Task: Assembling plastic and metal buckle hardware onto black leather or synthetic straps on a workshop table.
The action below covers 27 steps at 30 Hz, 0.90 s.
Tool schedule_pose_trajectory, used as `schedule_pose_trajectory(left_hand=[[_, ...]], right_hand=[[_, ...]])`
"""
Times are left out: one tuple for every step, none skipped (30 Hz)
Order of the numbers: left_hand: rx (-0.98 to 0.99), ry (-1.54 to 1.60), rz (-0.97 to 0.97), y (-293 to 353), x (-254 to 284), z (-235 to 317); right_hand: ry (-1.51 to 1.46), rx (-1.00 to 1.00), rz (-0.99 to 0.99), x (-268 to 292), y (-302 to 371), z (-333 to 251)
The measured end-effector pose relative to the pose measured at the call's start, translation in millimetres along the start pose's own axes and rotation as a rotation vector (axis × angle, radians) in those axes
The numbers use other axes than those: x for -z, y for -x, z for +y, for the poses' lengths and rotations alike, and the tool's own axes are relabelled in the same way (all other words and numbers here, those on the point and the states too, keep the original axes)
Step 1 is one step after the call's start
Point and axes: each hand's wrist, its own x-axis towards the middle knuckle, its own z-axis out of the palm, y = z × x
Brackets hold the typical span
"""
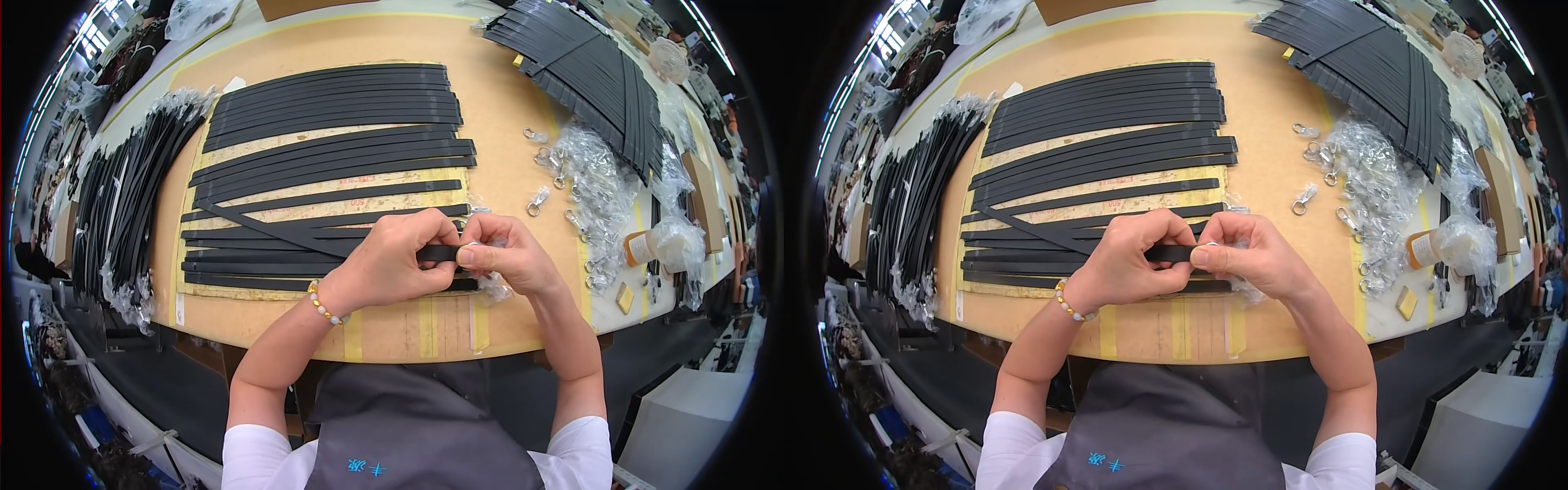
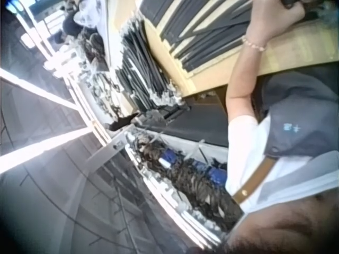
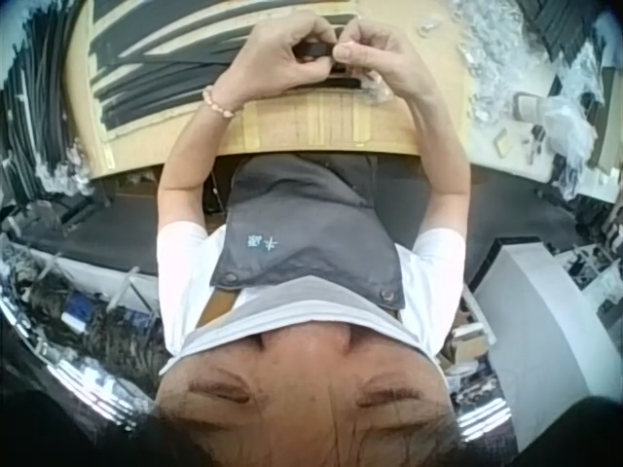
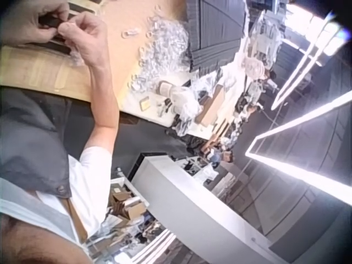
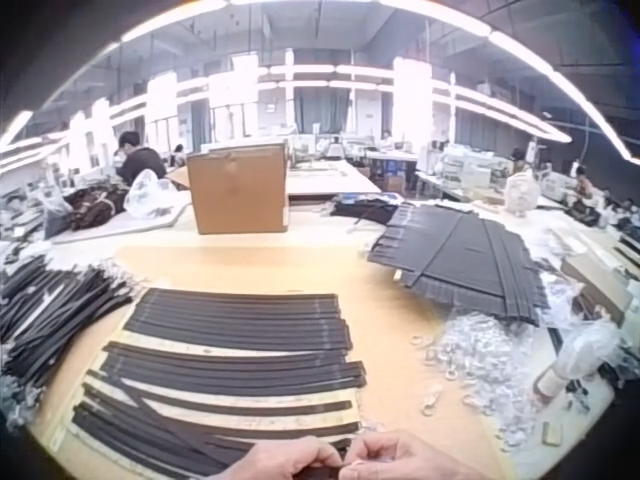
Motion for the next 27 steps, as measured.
schedule_pose_trajectory(left_hand=[[0.001, -0.001, -0.004, 0, 0, 0], [0.001, -0.001, -0.008, 0, 0, -1], [0.002, -0.002, -0.007, 0, -1, 0], [-0.005, -0.005, -0.006, 1, -1, 0], [-0.012, -0.008, -0.005, 1, -2, -1], [-0.011, -0.009, -0.004, 1, -2, -1], [-0.012, -0.014, -0.005, 1, -2, -1], [-0.013, -0.019, -0.007, 1, -3, -2], [-0.013, -0.020, -0.007, 1, -3, -2], [-0.018, -0.023, -0.014, 0, -2, -2], [-0.024, -0.026, -0.020, -1, -2, -2], [-0.024, -0.027, -0.020, -1, -2, -3], [-0.022, -0.021, -0.017, -1, -2, -4], [-0.021, -0.016, -0.014, -2, -1, -4], [-0.019, -0.023, -0.010, -2, 1, -4], [0.011, -0.015, -0.035, -3, 3, -3], [0.043, -0.009, -0.057, -3, 6, -2], [-0.012, -0.052, -0.038, -3, 11, 2], [-0.027, -0.058, -0.019, -1, 14, 2], [-0.066, -0.049, -0.016, 1, 15, -1], [-0.078, -0.062, -0.048, 3, 17, -2], [-0.067, -0.018, -0.086, 3, 18, 3], [-0.084, -0.044, -0.098, 8, 19, 1], [-0.105, -0.032, -0.106, 10, 16, -2], [-0.106, 0.023, -0.135, 7, 13, -1], [-0.119, 0.081, -0.152, 4, 11, 3], [-0.199, 0.106, -0.132, 2, 7, 3]], right_hand=[[0.005, 0.006, -0.001, 0, 0, 0], [0.011, 0.012, -0.001, 0, 0, 0], [0.011, 0.011, -0.003, 0, 0, 0], [0.021, 0.015, 0.006, 0, 1, 1], [0.032, 0.019, 0.015, 0, 1, 1], [0.032, 0.019, 0.013, 0, 1, 1], [0.037, 0.014, 0.015, 0, 2, 1], [0.042, 0.009, 0.016, 0, 2, 1], [0.042, 0.009, 0.016, -1, 2, 0], [0.057, 0.013, 0.029, -1, 1, 0], [0.072, 0.017, 0.041, -1, 1, 0], [0.072, 0.018, 0.040, -1, 0, 0], [0.074, 0.022, 0.045, 0, -1, 1], [0.076, 0.027, 0.049, 0, -2, 0], [0.076, 0.030, 0.041, -1, -3, 1], [0.096, 0.030, 0.067, -3, -5, 1], [0.117, 0.031, 0.090, -5, -6, 1], [0.115, 0.045, 0.058, -8, -6, 0], [0.193, 0.077, 0.103, -10, -8, 3], [0.268, 0.114, 0.143, -11, -9, 6], [0.264, 0.101, 0.159, -13, -9, 6], [0.260, 0.088, 0.172, -13, -4, 4], [0.236, 0.103, 0.169, -16, -5, 8], [0.190, 0.111, 0.148, -12, -4, 12], [0.200, 0.102, 0.195, -10, 3, 11], [0.191, 0.119, 0.201, -5, 8, 11], [0.187, 0.130, 0.222, -3, 12, 12]])
